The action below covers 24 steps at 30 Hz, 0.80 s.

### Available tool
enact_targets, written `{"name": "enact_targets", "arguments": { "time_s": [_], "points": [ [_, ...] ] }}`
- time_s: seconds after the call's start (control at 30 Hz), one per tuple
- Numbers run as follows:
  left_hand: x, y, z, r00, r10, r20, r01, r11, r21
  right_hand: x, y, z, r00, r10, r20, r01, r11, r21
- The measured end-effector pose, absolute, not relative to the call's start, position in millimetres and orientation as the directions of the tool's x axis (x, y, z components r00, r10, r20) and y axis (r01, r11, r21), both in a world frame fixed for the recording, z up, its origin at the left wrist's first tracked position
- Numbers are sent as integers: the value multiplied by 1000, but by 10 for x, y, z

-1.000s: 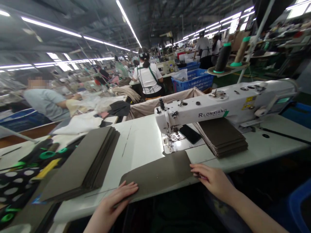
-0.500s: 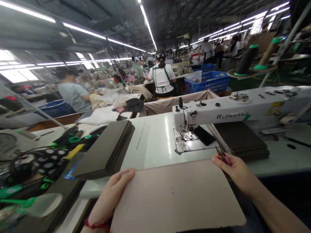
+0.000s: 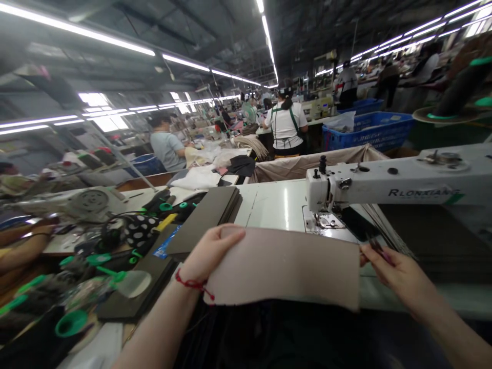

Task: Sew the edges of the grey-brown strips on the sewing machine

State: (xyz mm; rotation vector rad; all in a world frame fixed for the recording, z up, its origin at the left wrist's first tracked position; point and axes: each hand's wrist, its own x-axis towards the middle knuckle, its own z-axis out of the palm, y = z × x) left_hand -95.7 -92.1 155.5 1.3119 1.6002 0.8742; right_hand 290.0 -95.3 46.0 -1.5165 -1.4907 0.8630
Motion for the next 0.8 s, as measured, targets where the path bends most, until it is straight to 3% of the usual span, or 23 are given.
{"name": "enact_targets", "arguments": {
  "time_s": [0.07,0.1,0.13,0.2,0.27,0.37,0.47,0.6,0.7,0.8],
  "points": [
    [-1125,-789,1891,-222,954,203,595,-32,803,2804,-916,512,15,996,93,448,77,-891],
    [-1226,-733,2029,-208,888,410,735,-135,665,2766,-912,527,-4,995,96,441,88,-893],
    [-1335,-681,2124,-138,814,563,840,-204,502,2739,-915,528,-8,994,113,435,105,-894],
    [-1572,-586,2146,58,720,692,937,-279,211,2722,-937,476,-22,992,123,418,121,-900],
    [-1829,-504,1935,200,727,657,949,-311,56,2763,-972,360,-19,995,94,410,94,-907],
    [-2209,-447,1378,301,813,498,949,-304,-77,2920,-1039,148,32,999,44,459,24,-888],
    [-2464,-513,908,291,861,417,956,-279,-92,3139,-1109,21,71,995,72,527,24,-849],
    [-2516,-667,724,258,865,430,966,-239,-100,3423,-1128,71,110,970,217,642,97,-761],
    [-2460,-713,748,246,866,436,969,-214,-122,3601,-1066,197,56,921,384,770,205,-604],
    [-2427,-701,764,228,872,433,974,-199,-112,3731,-980,311,80,876,476,866,176,-468]
  ]
}}
